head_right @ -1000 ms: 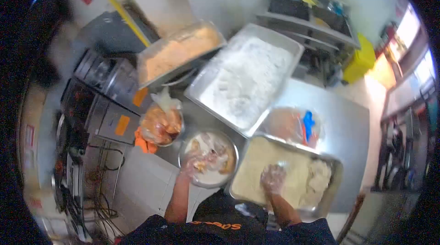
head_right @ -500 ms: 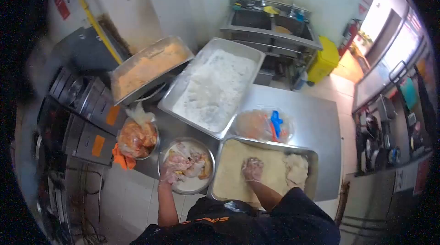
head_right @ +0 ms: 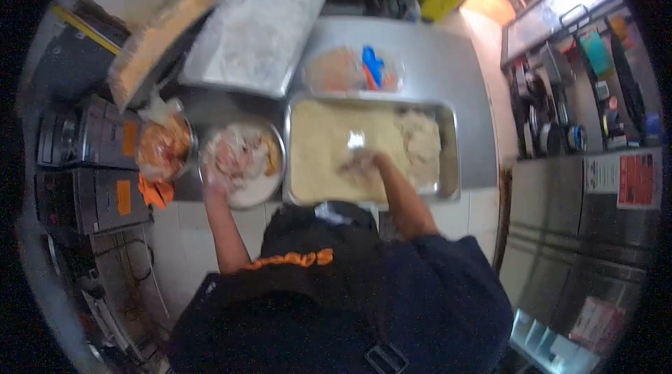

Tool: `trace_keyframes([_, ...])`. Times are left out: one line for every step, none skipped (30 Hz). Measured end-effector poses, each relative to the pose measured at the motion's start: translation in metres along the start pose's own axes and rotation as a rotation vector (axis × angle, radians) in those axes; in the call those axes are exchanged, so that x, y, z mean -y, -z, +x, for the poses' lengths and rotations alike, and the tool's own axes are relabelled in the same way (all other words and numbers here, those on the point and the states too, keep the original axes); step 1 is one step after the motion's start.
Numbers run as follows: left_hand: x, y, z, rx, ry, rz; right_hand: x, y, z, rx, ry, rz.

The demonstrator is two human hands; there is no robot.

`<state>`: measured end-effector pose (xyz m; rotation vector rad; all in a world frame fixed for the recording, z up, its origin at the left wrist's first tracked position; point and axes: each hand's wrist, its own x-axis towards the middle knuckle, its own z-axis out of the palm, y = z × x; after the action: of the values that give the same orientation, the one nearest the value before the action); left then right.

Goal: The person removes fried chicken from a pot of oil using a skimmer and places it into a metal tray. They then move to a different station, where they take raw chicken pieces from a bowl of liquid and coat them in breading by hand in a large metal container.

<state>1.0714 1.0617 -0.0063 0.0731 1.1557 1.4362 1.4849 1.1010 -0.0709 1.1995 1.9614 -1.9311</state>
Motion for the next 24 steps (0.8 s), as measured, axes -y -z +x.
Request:
trace_keyframes([0.001, 0.000, 0.001, -0.035, 0.020, 0.006, -0.014, -0.001, 0.005, 0.022, -0.099, 0.127])
trace_keyframes([0.002, 0.001, 0.002, -0.061, 0.029, 0.002, -0.027, -0.004, 0.008, 0.039, -0.194, 0.238])
trace_keyframes([0.003, 0.001, 0.003, -0.077, 0.017, -0.015, -0.016, -0.003, -0.001, 0.042, -0.210, 0.245])
trace_keyframes([0.003, 0.002, 0.003, -0.088, -0.010, -0.031, 0.017, 0.004, -0.012, -0.084, -0.189, -0.016])
trace_keyframes([0.003, 0.005, 0.002, -0.092, -0.005, -0.027, 0.035, 0.008, -0.018, -0.208, -0.164, -0.272])
trace_keyframes([0.004, 0.009, -0.001, -0.040, 0.042, -0.075, 0.031, 0.011, -0.017, -0.204, -0.169, -0.263])
trace_keyframes([0.006, 0.012, -0.003, 0.012, 0.092, -0.124, 0.027, 0.018, -0.016, -0.369, -0.045, -0.287])
trace_keyframes([0.005, 0.010, -0.005, 0.013, 0.101, -0.120, 0.022, 0.023, -0.016, -0.539, 0.081, -0.313])
trace_keyframes([0.003, 0.007, -0.009, 0.064, 0.133, 0.077, 0.017, 0.024, -0.014, -0.539, 0.071, -0.309])
trace_keyframes([0.002, 0.007, -0.011, 0.115, 0.163, 0.274, 0.013, 0.022, -0.009, -0.693, 0.140, -0.478])
trace_keyframes([0.013, 0.039, 0.016, 0.151, 0.207, 0.253, 0.012, 0.019, -0.005, -0.851, 0.211, -0.650])
trace_keyframes([0.015, 0.038, 0.016, 0.154, 0.215, 0.256, 0.023, 0.014, -0.013, -0.853, 0.202, -0.646])
trace_keyframes([0.016, 0.037, 0.012, 0.150, 0.219, 0.221, 0.048, 0.002, -0.030, -0.641, -0.033, -0.682])
trace_keyframes([0.015, 0.034, 0.009, 0.148, 0.219, 0.186, 0.063, -0.008, -0.041, -0.425, -0.259, -0.706])
trace_keyframes([0.012, 0.026, 0.001, 0.152, 0.218, 0.190, 0.049, -0.018, -0.043, -0.421, -0.281, -0.594])
trace_keyframes([0.011, 0.020, -0.010, 0.078, 0.182, 0.153, 0.033, -0.029, -0.049, -0.358, -0.391, -0.437])
trace_keyframes([0.008, 0.013, -0.020, 0.004, 0.144, 0.116, 0.010, -0.036, -0.049, -0.291, -0.497, -0.281])
trace_keyframes([0.006, 0.008, -0.027, 0.001, 0.141, 0.118, 0.005, -0.042, -0.041, -0.086, -0.354, -0.576])
trace_keyframes([0.004, 0.004, -0.033, 0.009, 0.094, 0.208, -0.004, -0.049, -0.045, -0.174, -0.204, -0.477])
trace_keyframes([0.003, 0.003, -0.037, 0.017, 0.049, 0.298, 0.017, -0.055, -0.057, -0.260, -0.057, -0.375])
trace_keyframes([0.008, 0.015, -0.028, 0.011, 0.053, 0.300, 0.010, -0.059, -0.045, -0.254, -0.058, -0.371])
trace_keyframes([0.016, 0.033, -0.010, -0.017, 0.055, 0.260, 0.003, -0.063, -0.025, -0.245, 0.017, -0.093])
trace_keyframes([0.021, 0.042, 0.001, -0.044, 0.053, 0.217, 0.000, -0.065, -0.007, -0.236, 0.094, 0.182])
trace_keyframes([0.017, 0.032, -0.005, -0.046, 0.054, 0.219, 0.013, -0.068, 0.006, -0.234, 0.094, 0.184])
